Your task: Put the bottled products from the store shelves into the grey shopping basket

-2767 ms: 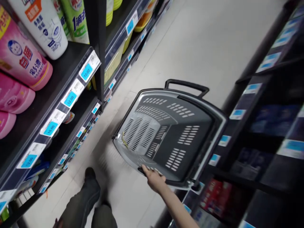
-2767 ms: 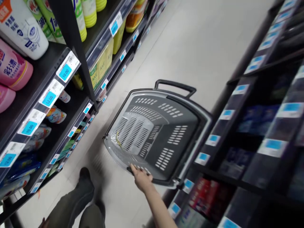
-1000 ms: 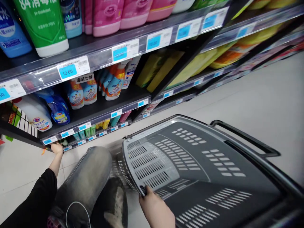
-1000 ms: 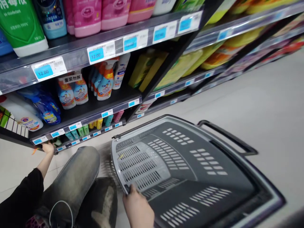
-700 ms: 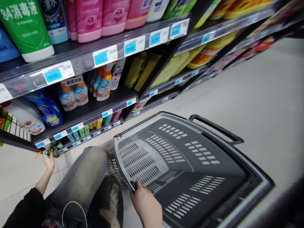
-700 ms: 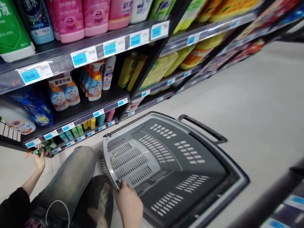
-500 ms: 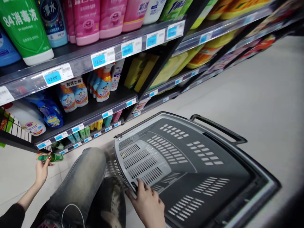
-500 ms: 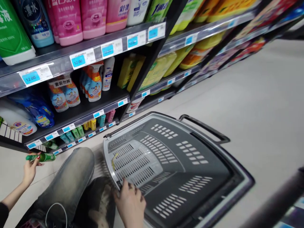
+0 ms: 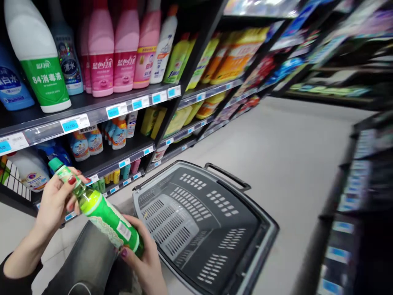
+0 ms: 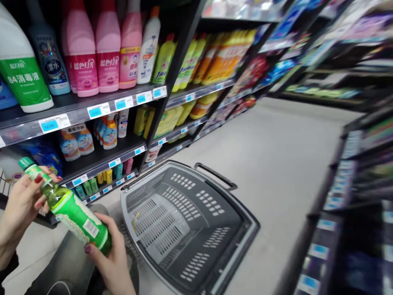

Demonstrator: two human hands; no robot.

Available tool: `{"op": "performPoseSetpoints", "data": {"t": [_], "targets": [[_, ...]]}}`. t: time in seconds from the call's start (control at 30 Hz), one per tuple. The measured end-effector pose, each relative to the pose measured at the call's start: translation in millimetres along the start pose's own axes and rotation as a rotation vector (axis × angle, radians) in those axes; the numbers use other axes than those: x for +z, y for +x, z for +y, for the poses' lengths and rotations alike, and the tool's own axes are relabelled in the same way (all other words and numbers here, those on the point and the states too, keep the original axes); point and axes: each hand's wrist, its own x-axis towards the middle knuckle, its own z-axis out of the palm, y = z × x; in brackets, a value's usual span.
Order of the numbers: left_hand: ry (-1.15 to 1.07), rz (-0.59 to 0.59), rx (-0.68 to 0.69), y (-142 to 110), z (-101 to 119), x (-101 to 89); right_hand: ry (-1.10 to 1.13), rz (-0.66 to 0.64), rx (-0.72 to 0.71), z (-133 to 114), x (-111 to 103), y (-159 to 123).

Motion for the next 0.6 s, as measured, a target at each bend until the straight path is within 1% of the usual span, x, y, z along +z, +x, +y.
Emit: {"op": "performPoseSetpoints", "data": {"t": [0.1,0.2,0.23,0.3,0.37,0.43,0.5,0.53,0.6], "targets": [[-0.040,-0.133,0.002,12,-11,22.0,0.252,0.067,0.034,-14,0,-9],[-0.262,-0.279,-0.138,13,-31,45.2,0.459,0.160,0.092,-20,5,-15],[-0.337,-0.298,-0.179,11,-38,52.3,0.518,0.183,0.120,-20,7,-17],[-0.443,-0.282,-0.217,8,-50,64.4,0.623,0.192,0.174,-18,10,-20],[-0.493,-0.228,-0.213,6,-60,73.1,0.699,0.187,0.228,-18,10,-22],[-0.516,-0.188,-0.210,5,-66,78.6,0.777,0.192,0.296,-19,10,-24],[-0.536,-0.181,-0.206,4,-69,81.9,0.883,0.179,0.363,-18,9,-24],[-0.552,-0.191,-0.206,4,-71,83.2,0.944,0.142,0.398,-17,8,-24],[-0.598,-0.227,-0.216,3,-73,86.1,1.058,0.003,0.464,-10,9,-23]]}}
